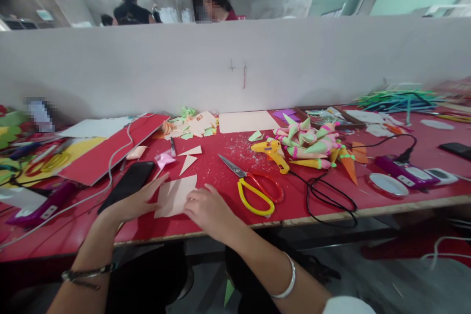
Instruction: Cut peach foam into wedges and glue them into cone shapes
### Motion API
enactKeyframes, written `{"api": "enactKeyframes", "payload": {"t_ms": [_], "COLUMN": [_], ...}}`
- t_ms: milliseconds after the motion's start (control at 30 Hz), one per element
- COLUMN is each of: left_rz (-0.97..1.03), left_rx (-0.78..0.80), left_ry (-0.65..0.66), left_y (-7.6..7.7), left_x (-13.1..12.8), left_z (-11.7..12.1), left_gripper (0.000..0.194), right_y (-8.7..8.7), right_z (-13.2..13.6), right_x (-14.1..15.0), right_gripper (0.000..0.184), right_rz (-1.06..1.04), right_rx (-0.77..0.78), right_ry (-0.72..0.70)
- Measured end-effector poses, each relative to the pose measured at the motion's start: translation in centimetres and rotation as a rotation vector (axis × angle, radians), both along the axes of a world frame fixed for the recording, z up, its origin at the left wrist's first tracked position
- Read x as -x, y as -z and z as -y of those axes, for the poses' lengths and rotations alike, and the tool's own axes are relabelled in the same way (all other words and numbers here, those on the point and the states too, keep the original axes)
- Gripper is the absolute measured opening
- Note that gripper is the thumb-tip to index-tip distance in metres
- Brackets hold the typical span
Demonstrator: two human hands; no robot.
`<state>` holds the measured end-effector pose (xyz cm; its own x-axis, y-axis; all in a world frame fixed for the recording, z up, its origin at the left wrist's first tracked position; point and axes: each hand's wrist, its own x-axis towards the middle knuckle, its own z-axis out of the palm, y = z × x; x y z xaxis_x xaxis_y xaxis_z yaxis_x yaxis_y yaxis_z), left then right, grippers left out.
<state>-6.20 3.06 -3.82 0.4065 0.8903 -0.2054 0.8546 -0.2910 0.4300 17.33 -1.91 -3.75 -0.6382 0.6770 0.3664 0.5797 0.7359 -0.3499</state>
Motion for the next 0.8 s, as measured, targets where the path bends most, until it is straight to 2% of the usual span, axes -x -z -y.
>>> {"api": "enactKeyframes", "payload": {"t_ms": [133, 200, 267, 400, 467, 533, 600, 700, 800], "left_rz": [-0.131, -0.186, -0.231, -0.28, -0.208, -0.097, -0.039, -0.05, -0.132], "left_rx": [0.013, -0.002, -0.047, -0.257, -0.402, -0.488, -0.581, -0.695, -0.784], "left_ry": [0.016, 0.008, -0.023, -0.175, -0.083, 0.146, 0.272, 0.434, 0.5], "left_y": [-0.1, 0.1, 0.4, 0.2, -0.5, -1.2, -1.8, -2.2, -1.8], "left_x": [-0.6, -0.9, -1.2, -2.6, -3.9, -5.5, -7.3, -9.3, -10.0], "left_z": [0.6, 0.9, 1.2, 1.9, 2.6, 3.5, 4.4, 5.4, 5.4], "left_gripper": [0.063, 0.066, 0.073, 0.068, 0.076, 0.085, 0.08, 0.066, 0.058], "right_y": [-0.5, -0.8, -0.9, -0.4, 0.0, 0.2, 0.2, 0.0, -0.1], "right_z": [-1.5, -1.6, -1.5, -1.0, -1.0, -1.1, -1.3, -1.6, -1.6], "right_x": [-2.3, -3.6, -5.0, -6.8, -7.3, -7.4, -7.2, -7.0, -7.1], "right_gripper": [0.014, 0.014, 0.016, 0.016, 0.013, 0.01, 0.008, 0.008, 0.01], "right_rz": [-0.254, -0.352, -0.444, -0.611, -0.694, -0.762, -0.776, -0.7, -0.558], "right_rx": [-0.023, -0.024, 0.017, 0.12, 0.181, 0.264, 0.331, 0.345, 0.274], "right_ry": [0.196, 0.268, 0.282, 0.28, 0.245, 0.179, 0.109, 0.056, 0.112]}}
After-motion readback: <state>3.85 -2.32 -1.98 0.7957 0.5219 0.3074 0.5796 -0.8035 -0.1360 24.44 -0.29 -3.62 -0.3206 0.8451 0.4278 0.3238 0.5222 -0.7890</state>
